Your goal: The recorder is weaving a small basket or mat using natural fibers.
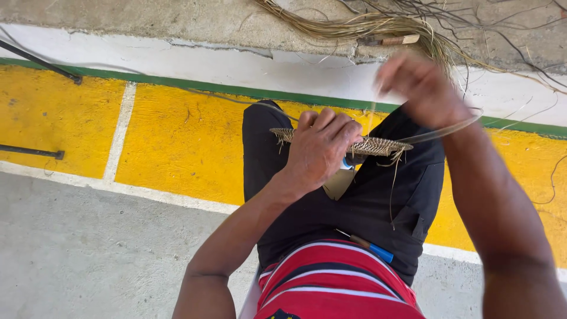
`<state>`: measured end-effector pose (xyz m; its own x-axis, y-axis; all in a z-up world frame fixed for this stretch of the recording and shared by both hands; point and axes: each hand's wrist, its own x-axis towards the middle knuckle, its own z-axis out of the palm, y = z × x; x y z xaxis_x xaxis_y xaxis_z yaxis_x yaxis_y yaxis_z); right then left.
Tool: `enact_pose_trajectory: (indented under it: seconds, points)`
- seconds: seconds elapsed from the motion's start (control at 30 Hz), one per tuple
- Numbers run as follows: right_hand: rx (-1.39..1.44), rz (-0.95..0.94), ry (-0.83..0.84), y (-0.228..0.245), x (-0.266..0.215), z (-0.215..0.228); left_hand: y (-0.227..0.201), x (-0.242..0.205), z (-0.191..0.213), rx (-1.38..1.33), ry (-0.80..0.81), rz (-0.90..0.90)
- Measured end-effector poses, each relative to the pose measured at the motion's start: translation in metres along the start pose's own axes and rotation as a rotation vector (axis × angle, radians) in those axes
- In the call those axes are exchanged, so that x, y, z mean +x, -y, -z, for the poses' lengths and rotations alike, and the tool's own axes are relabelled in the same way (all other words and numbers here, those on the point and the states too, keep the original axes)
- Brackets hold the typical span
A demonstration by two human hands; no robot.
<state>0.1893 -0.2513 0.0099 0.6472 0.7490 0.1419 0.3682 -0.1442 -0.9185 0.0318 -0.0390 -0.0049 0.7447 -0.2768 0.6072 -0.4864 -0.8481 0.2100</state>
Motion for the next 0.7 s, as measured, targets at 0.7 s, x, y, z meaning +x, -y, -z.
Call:
enact_pose_trajectory:
  seconds: [0.7]
  points:
    - [0.019,0.245,-0.491,0.032,0.048,0.018,0.013,0.025,-0.019,-0.154,-0.021,0.116]
